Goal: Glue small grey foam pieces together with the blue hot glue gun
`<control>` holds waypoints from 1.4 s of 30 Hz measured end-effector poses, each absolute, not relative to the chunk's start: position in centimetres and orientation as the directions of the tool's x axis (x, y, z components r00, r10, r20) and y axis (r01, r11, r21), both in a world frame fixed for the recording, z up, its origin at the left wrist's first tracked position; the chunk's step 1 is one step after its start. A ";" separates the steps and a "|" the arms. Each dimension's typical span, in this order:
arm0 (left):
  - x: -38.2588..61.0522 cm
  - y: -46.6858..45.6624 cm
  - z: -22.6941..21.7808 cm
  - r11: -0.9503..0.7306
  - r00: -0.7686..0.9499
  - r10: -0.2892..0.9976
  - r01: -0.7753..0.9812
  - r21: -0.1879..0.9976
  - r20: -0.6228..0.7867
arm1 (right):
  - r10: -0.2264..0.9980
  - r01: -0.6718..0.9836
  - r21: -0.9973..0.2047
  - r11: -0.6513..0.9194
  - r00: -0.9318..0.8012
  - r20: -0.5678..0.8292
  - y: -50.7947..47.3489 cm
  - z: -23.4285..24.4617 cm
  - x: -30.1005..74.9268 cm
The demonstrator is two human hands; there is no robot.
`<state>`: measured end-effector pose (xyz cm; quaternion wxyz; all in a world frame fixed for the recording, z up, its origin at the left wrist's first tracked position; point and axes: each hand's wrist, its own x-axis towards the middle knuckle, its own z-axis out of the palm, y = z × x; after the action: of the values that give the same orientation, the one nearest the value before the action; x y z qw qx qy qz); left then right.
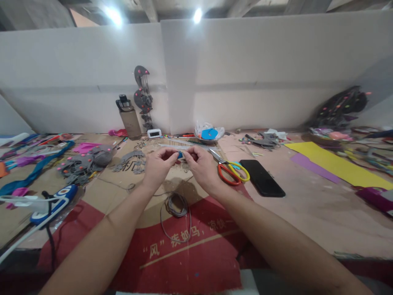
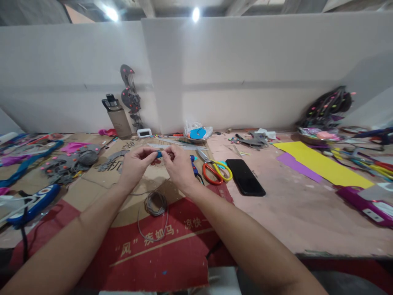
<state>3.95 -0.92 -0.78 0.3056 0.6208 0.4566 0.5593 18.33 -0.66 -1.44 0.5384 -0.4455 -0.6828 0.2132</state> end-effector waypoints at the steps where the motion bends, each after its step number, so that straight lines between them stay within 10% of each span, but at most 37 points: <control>1: 4.0 -0.9 -0.7 -0.396 -0.038 0.909 0.227 0.890 0.415 | 0.834 0.383 -0.766 0.516 -0.024 0.551 -0.6 -1.5 18.4; 25: 3.9 -0.8 -0.9 -0.396 0.052 0.917 0.217 0.892 0.395 | 0.888 0.239 -0.861 0.449 -0.009 0.460 -0.5 -1.8 18.3; 42: 3.3 -0.9 -0.1 -0.393 0.191 0.919 0.468 0.791 0.344 | 0.743 0.600 -0.525 0.603 -0.182 0.645 -0.8 -1.7 19.6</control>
<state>3.27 -0.90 -0.07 0.2704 0.7228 0.4798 0.4173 19.57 -0.77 -1.71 0.4652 -0.4389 -0.7649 0.0765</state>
